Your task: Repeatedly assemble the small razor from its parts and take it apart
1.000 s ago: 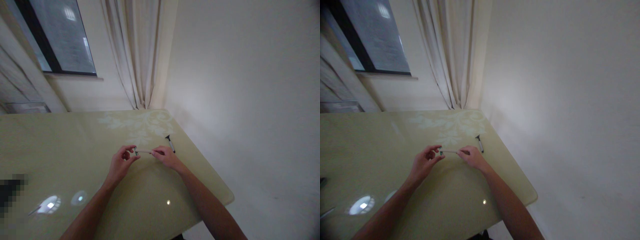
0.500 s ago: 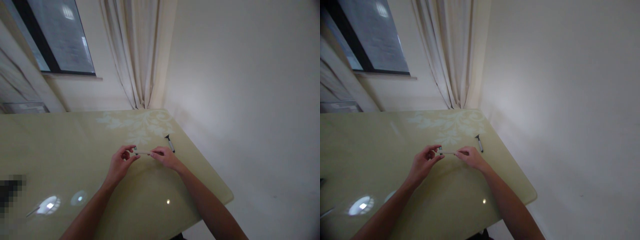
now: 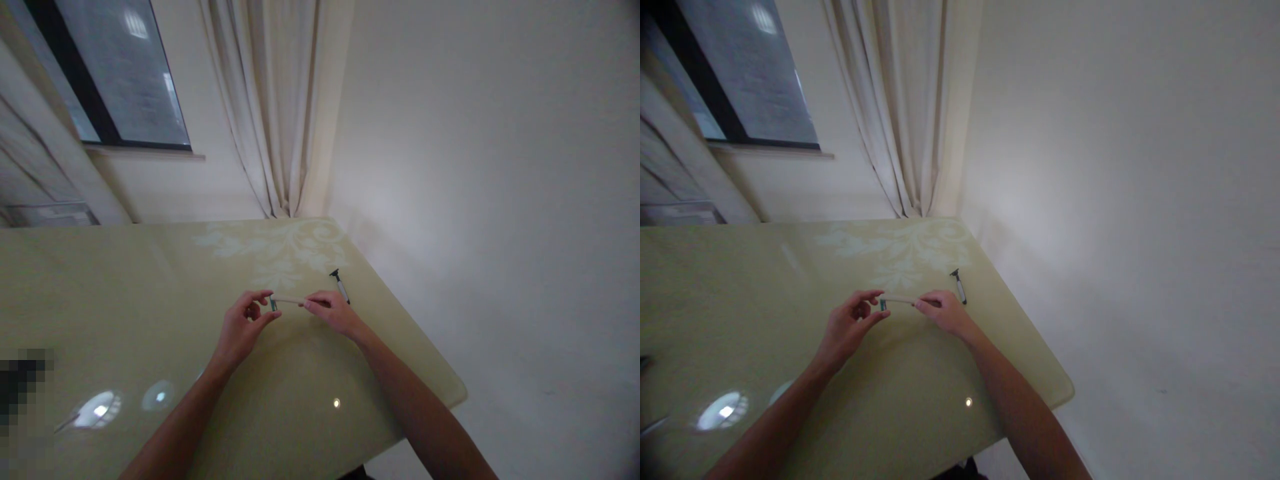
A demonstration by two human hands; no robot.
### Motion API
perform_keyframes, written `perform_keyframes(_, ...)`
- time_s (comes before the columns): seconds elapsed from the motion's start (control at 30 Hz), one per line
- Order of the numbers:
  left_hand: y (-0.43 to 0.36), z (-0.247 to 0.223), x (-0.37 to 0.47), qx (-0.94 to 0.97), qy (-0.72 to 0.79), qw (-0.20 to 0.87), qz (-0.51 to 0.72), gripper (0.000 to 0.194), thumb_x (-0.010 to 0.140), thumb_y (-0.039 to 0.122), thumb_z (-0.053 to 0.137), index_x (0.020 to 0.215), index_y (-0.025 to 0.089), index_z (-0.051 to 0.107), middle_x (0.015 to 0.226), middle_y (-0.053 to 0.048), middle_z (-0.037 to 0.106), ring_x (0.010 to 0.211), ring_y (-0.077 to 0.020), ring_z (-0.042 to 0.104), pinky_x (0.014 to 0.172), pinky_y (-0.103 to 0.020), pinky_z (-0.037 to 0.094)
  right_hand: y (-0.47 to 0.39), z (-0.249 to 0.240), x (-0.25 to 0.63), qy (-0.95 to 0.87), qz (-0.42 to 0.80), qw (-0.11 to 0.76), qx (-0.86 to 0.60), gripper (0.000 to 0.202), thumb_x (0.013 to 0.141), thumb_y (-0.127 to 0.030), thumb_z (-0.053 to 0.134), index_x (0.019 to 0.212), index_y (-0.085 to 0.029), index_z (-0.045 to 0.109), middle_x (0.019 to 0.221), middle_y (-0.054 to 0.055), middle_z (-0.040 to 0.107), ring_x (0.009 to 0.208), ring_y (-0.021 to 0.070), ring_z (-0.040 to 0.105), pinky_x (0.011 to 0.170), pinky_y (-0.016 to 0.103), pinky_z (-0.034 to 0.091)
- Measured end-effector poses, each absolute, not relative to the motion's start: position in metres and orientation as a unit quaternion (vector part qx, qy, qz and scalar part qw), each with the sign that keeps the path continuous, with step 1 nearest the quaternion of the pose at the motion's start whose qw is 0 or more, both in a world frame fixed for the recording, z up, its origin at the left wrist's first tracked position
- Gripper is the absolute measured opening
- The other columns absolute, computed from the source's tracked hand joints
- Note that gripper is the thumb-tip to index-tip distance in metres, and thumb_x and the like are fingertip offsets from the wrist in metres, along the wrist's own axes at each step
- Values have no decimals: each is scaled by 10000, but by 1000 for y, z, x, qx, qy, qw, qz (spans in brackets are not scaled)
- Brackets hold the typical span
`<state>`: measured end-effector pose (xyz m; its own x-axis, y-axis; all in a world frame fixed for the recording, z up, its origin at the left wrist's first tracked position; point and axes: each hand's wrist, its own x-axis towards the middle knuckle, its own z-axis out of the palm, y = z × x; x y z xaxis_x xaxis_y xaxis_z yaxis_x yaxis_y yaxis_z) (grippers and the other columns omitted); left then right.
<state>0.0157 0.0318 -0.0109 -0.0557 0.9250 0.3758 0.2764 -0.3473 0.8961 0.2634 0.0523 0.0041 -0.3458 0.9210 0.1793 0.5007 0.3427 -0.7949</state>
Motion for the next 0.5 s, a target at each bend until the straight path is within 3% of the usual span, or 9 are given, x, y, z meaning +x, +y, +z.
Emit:
perform_keyframes(0.4, 31, -9, 16, 616, 489, 305, 536, 387, 719, 394, 850, 1059, 234, 755, 861, 13, 651, 608, -104, 501, 576, -239, 447, 53, 4, 266, -764, 256, 332, -490, 283, 986, -368, 642, 929, -166, 831, 739, 26, 642, 691, 142, 537, 648, 265, 356)
perform_keyframes(0.5, 31, -9, 16, 616, 488, 306, 538, 400, 718, 391, 851, 1071, 234, 751, 864, 14, 650, 610, -104, 502, 577, -238, 448, 51, 5, 265, -762, 294, 325, -477, 278, 980, -381, 652, 988, -169, 831, 797, 36, 684, 704, 144, 554, 646, 262, 368)
